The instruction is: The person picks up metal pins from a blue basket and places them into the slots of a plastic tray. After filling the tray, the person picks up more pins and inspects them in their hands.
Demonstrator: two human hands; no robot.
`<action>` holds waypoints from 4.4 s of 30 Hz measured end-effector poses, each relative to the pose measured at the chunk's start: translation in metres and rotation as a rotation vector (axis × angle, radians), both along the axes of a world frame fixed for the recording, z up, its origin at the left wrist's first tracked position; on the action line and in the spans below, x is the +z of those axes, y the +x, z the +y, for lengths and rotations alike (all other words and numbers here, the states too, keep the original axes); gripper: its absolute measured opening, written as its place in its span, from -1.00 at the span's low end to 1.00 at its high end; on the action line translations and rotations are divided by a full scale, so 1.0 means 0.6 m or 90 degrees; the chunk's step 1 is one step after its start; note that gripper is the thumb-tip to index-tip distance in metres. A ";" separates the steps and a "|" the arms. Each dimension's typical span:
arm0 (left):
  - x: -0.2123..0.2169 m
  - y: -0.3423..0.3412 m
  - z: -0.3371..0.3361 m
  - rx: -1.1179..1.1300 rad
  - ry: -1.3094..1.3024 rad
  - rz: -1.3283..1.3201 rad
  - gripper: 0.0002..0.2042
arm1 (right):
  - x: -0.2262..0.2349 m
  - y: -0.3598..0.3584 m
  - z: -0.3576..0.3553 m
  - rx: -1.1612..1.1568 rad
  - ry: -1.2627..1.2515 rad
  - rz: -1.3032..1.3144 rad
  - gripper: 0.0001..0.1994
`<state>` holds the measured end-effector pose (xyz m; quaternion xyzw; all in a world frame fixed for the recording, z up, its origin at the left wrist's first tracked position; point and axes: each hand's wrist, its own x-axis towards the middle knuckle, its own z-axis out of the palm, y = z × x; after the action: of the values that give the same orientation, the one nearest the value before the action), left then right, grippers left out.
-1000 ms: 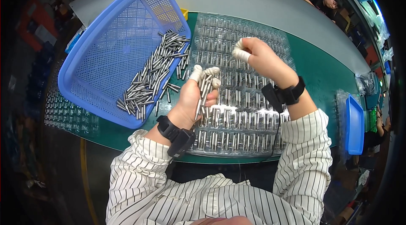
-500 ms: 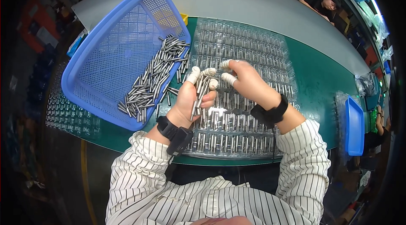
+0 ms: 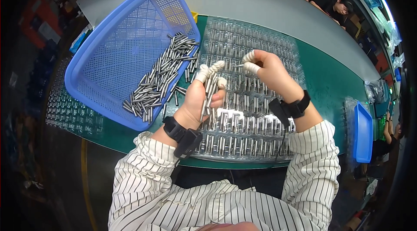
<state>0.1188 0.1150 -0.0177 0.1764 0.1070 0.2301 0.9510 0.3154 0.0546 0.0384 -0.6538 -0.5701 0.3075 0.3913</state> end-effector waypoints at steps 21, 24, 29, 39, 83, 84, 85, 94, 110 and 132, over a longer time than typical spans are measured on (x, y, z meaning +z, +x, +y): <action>-0.038 -0.083 0.038 0.155 -0.138 -0.049 -0.66 | -0.023 -0.242 -0.045 0.130 0.019 -0.089 -0.73; -0.039 -0.094 0.038 0.196 -0.114 -0.019 -0.67 | -0.046 -0.266 -0.040 0.118 0.069 -0.121 -0.74; -0.039 -0.118 0.050 0.252 -0.149 -0.028 -0.66 | -0.058 -0.290 -0.028 0.048 0.071 -0.080 -0.78; -0.064 -0.169 0.063 0.294 -0.190 -0.037 -0.69 | -0.084 -0.321 -0.008 -0.048 -0.091 0.226 -0.87; -0.056 -0.204 0.060 0.314 -0.164 -0.010 -0.67 | -0.074 -0.222 0.080 0.293 -0.019 -0.353 -0.86; -0.058 -0.208 0.059 0.315 -0.164 -0.004 -0.66 | -0.071 -0.226 0.082 0.301 -0.035 -0.355 -0.85; -0.062 -0.211 0.060 0.318 -0.167 -0.005 -0.66 | -0.069 -0.230 0.084 0.310 -0.050 -0.357 -0.84; -0.081 -0.224 0.066 0.314 -0.188 -0.020 -0.68 | -0.088 -0.268 0.084 0.317 0.243 -0.559 -0.84; -0.086 -0.215 0.068 0.316 -0.176 -0.021 -0.70 | -0.140 -0.256 0.048 0.042 0.119 -0.490 -0.85; -0.096 -0.217 0.068 0.315 -0.172 0.045 -0.71 | -0.091 -0.387 0.018 0.301 0.325 -0.485 -0.70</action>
<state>-0.0113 0.1557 -0.0754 0.0243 0.2096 0.4323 0.8767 0.0832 0.0652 -0.0164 -0.4561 -0.8615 -0.0215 0.2223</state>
